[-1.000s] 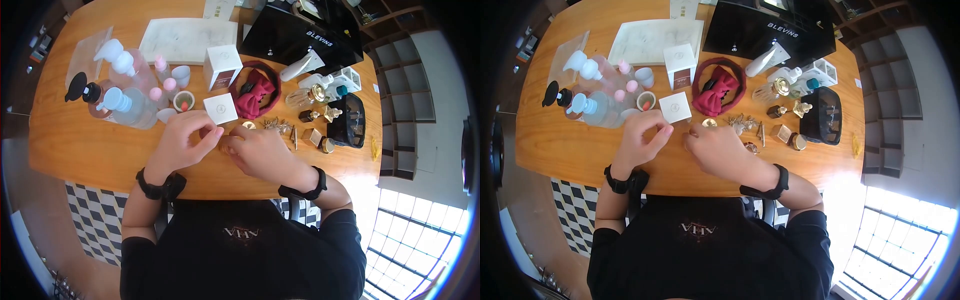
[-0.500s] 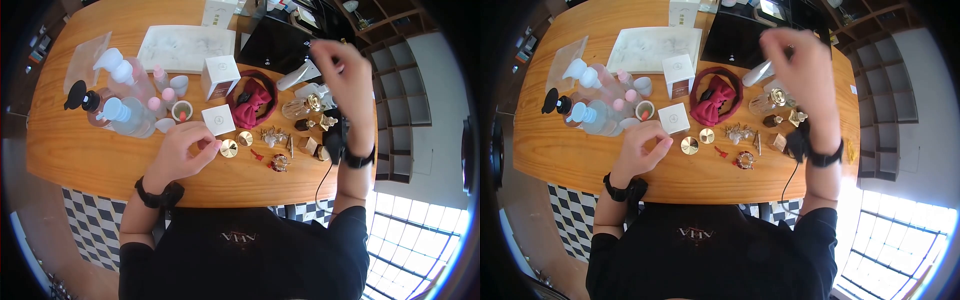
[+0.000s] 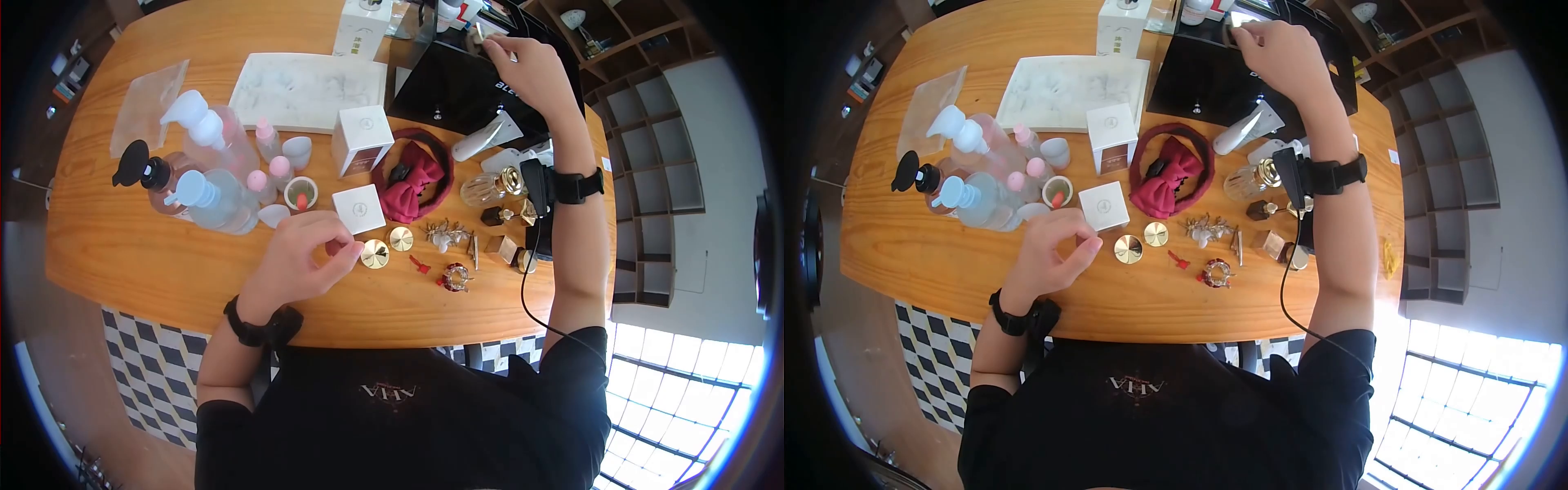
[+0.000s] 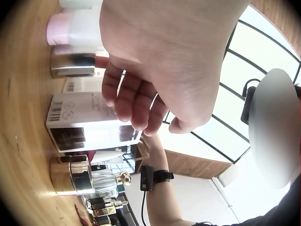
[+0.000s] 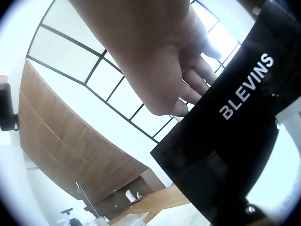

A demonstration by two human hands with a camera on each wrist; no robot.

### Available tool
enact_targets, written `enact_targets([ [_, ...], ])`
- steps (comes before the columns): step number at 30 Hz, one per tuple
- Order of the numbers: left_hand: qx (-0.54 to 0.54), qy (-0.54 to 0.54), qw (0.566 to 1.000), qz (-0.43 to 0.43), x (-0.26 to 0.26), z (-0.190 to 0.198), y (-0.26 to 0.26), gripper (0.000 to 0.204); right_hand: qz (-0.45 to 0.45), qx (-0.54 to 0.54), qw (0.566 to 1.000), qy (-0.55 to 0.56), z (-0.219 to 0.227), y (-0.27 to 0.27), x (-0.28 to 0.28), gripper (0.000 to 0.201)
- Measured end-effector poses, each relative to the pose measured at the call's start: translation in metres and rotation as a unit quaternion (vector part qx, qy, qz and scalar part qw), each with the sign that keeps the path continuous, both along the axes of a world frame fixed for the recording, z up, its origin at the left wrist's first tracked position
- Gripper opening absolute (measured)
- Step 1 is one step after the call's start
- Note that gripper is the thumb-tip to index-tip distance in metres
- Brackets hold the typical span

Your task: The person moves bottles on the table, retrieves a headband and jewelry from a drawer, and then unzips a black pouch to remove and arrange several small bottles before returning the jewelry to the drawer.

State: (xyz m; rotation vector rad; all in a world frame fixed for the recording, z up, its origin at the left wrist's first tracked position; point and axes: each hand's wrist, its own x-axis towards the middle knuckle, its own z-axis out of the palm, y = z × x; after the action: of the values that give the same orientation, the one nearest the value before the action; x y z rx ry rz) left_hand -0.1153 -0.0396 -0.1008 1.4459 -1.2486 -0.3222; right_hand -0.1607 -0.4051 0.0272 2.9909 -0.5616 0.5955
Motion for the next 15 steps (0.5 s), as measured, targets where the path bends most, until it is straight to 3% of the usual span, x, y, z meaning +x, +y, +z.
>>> enact_targets([
  [4,-0.005,-0.002,1.000,0.004,-0.001,-0.001,-0.001,0.015,0.073,-0.006,0.996,-0.051,-0.007,0.006,0.005,0.034],
  [7,-0.006,0.001,1.000,0.004,-0.001,0.000,-0.001,0.016,0.047,0.004,0.998,-0.031,0.000,-0.001,0.014,0.034],
  [10,-0.006,0.010,1.000,0.003,-0.001,-0.001,0.000,0.016,0.019,0.020,0.999,-0.027,0.003,-0.015,0.026,0.056],
  [15,-0.011,0.017,1.000,-0.001,-0.001,-0.002,-0.001,0.016,-0.050,0.034,0.996,0.066,-0.013,-0.038,0.049,0.071],
])
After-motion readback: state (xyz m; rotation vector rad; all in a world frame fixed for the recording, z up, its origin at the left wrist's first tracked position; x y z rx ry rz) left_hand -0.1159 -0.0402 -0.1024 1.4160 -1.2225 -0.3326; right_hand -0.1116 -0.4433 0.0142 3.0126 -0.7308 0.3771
